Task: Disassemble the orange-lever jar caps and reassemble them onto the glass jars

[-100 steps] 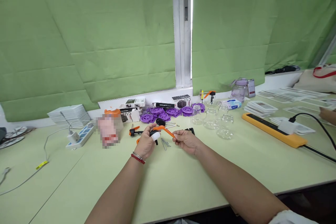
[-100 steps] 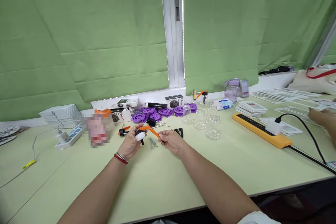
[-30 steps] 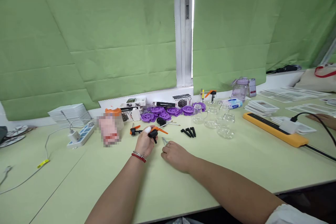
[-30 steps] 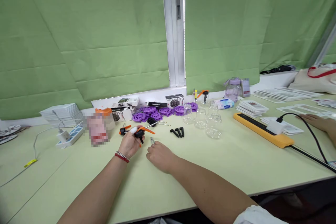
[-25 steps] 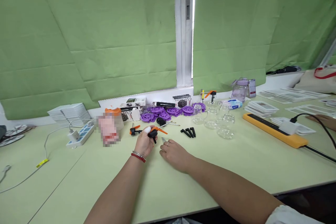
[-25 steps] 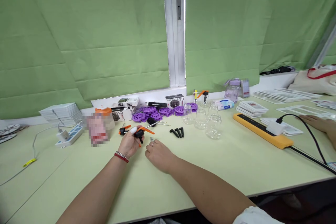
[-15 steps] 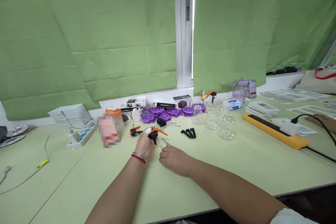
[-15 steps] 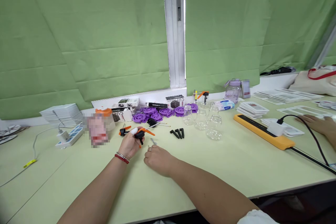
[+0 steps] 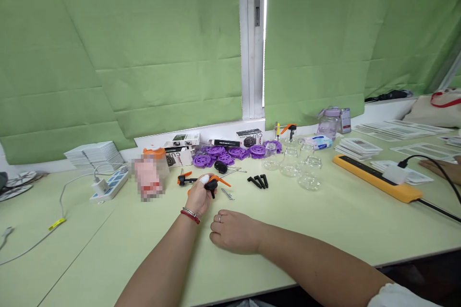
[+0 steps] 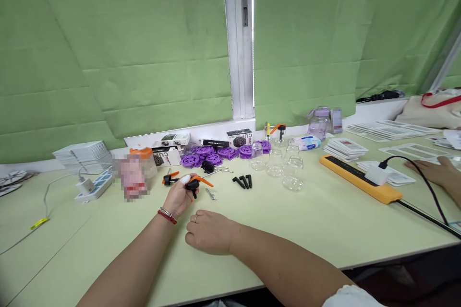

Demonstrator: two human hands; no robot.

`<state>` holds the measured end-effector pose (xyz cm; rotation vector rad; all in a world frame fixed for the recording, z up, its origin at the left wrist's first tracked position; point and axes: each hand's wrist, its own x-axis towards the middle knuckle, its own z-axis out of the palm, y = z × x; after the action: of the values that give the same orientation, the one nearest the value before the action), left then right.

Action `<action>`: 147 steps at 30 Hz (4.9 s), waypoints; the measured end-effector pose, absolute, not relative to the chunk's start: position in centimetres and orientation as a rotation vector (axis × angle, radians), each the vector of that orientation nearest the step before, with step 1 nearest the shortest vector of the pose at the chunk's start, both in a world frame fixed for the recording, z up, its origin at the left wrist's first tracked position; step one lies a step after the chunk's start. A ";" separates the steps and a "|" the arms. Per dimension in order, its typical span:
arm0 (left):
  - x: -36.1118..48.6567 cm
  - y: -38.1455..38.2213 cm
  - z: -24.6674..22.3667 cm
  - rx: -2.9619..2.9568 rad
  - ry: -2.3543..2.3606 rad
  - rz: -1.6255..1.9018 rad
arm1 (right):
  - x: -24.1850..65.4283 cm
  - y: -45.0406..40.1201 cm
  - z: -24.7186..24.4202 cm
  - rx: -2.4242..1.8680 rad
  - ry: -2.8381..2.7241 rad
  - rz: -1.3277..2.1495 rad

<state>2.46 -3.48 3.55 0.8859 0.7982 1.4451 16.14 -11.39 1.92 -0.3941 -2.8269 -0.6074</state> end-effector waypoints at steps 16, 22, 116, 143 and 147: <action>3.4 -4.5 3.7 0.945 0.728 1.301 | 18.1 -7.8 5.6 -0.682 -1.858 0.151; 3.7 -4.7 3.7 0.946 0.665 1.244 | 17.7 -5.4 9.2 -0.880 -1.615 0.453; 1.8 -3.3 4.0 1.065 0.929 1.234 | 24.3 -1.3 3.5 -2.034 -1.962 0.313; 1.9 -3.3 4.1 1.059 0.925 1.296 | 19.7 -3.7 3.6 -1.175 -2.232 0.291; 1.7 -3.1 3.7 1.179 1.000 1.274 | 19.8 -3.8 3.7 -1.172 -2.244 0.296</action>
<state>1.73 -3.06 3.65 1.1787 0.9999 1.2742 19.77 -3.77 3.66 -1.1718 -2.2445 0.2962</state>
